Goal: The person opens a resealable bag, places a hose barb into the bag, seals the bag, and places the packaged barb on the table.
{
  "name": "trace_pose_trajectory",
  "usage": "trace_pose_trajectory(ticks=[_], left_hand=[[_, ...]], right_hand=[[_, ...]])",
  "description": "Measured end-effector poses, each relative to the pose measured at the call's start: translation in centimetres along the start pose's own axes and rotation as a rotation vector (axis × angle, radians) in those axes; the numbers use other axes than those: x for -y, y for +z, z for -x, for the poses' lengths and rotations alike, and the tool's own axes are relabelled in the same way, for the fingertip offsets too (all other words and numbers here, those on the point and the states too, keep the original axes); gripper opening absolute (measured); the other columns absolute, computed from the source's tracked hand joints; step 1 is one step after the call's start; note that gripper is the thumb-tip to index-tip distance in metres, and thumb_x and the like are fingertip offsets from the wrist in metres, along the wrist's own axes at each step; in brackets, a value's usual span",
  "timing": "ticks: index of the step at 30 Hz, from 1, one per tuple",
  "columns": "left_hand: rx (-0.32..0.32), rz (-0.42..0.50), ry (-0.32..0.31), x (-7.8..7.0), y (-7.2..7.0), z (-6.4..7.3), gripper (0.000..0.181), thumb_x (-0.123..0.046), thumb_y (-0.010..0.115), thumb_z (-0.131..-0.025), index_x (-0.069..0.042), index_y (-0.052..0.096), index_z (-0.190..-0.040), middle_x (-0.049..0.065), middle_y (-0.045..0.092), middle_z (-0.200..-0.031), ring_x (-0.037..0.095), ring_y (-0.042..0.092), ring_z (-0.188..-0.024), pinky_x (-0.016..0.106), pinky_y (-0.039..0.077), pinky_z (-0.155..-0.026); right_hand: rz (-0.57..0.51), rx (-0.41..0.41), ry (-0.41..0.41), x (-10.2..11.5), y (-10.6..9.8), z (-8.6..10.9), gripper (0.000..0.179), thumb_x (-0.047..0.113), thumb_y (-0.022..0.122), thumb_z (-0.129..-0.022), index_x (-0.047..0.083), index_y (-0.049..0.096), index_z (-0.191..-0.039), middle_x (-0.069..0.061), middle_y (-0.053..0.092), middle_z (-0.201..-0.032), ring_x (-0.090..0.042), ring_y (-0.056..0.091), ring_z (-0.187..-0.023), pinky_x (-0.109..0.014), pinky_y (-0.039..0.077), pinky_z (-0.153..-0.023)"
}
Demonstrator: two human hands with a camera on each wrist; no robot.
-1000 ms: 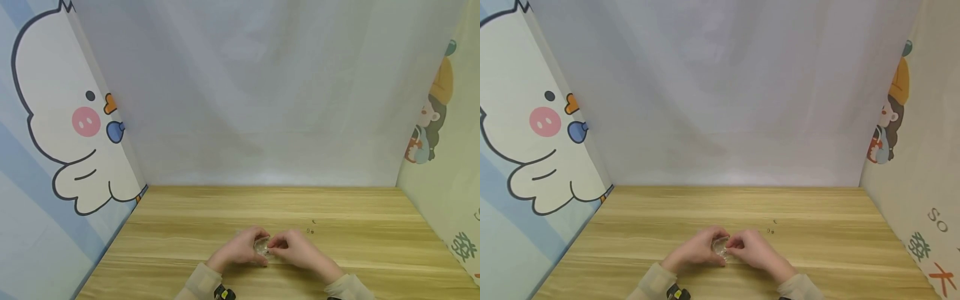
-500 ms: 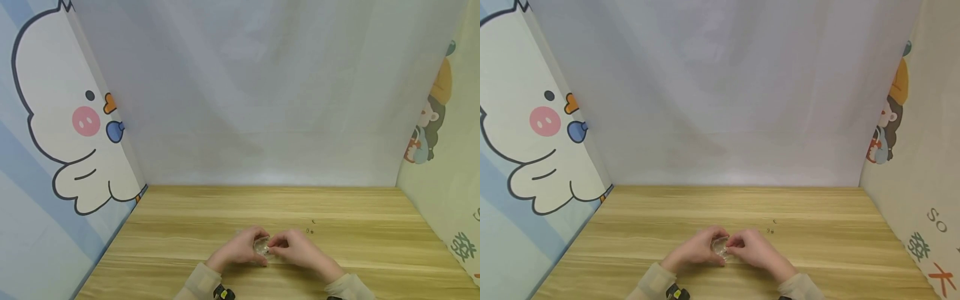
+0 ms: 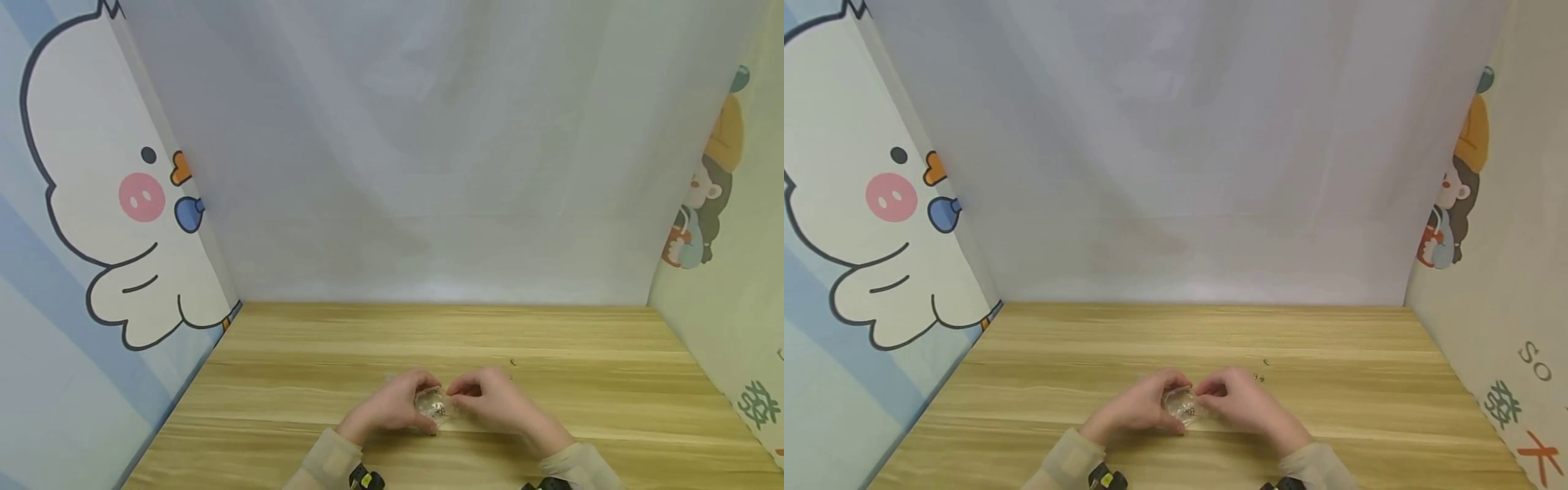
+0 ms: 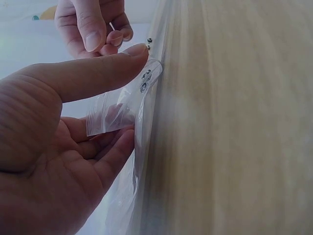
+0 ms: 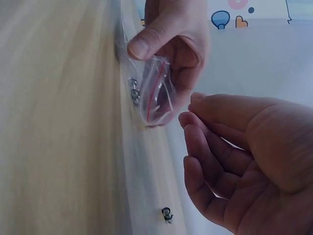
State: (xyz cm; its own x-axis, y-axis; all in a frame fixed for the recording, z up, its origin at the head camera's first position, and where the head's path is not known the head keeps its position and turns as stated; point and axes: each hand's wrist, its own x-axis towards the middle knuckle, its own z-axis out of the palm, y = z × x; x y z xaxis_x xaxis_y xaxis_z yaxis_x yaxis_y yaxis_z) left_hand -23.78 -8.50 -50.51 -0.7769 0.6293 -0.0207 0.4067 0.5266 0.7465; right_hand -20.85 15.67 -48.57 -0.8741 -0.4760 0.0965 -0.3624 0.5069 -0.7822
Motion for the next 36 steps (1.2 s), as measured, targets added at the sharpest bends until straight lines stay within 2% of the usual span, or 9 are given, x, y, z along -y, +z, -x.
trace_pose_trajectory(ticks=[7,14,23,32,36], left_hand=[[-0.005,-0.015,0.013,0.0,0.1,0.1,0.07,-0.015,0.101,-0.07,-0.005,0.068,-0.13,0.0,0.069,-0.126,0.014,0.063,-0.116,0.035,0.05,-0.108],[-0.008,-0.01,0.002,0.1,0.2,0.0,0.07,-0.013,0.101,-0.069,-0.006,0.068,-0.131,-0.001,0.069,-0.126,0.013,0.063,-0.117,0.033,0.049,-0.109],[-0.006,-0.002,-0.006,0.1,0.2,0.2,0.071,-0.013,0.101,-0.069,-0.005,0.067,-0.131,0.0,0.069,-0.126,0.015,0.063,-0.117,0.033,0.051,-0.107],[-0.007,0.001,-0.002,0.2,0.3,0.1,0.07,-0.012,0.1,-0.071,-0.005,0.067,-0.131,0.001,0.069,-0.127,0.016,0.063,-0.119,0.032,0.05,-0.108],[-0.01,0.003,-0.005,0.2,0.2,0.1,0.07,-0.012,0.1,-0.071,-0.005,0.067,-0.131,0.001,0.069,-0.127,0.016,0.063,-0.119,0.033,0.05,-0.108]], right_hand=[[-0.026,-0.015,0.019,-0.8,-1.6,0.2,0.017,0.015,0.076,-0.1,0.002,0.08,-0.109,-0.001,0.078,-0.102,-0.012,0.07,-0.091,-0.026,0.058,-0.08],[-0.015,-0.097,0.099,-2.5,-3.8,0.5,0.017,0.015,0.076,-0.1,0.002,0.08,-0.112,-0.005,0.079,-0.106,-0.019,0.072,-0.095,-0.028,0.059,-0.08],[0.041,-0.171,0.163,-4.5,-6.0,1.0,0.019,0.015,0.076,-0.1,0.004,0.08,-0.114,-0.006,0.078,-0.11,-0.02,0.071,-0.099,-0.033,0.058,-0.084],[0.113,-0.208,0.207,-6.5,-8.0,1.2,0.018,0.014,0.075,-0.1,0.003,0.079,-0.114,-0.008,0.077,-0.109,-0.023,0.071,-0.099,-0.039,0.058,-0.086],[0.127,-0.205,0.209,-7.2,-8.6,0.9,0.02,0.014,0.077,-0.099,0.001,0.078,-0.113,-0.007,0.077,-0.105,-0.021,0.07,-0.095,-0.037,0.058,-0.083]])
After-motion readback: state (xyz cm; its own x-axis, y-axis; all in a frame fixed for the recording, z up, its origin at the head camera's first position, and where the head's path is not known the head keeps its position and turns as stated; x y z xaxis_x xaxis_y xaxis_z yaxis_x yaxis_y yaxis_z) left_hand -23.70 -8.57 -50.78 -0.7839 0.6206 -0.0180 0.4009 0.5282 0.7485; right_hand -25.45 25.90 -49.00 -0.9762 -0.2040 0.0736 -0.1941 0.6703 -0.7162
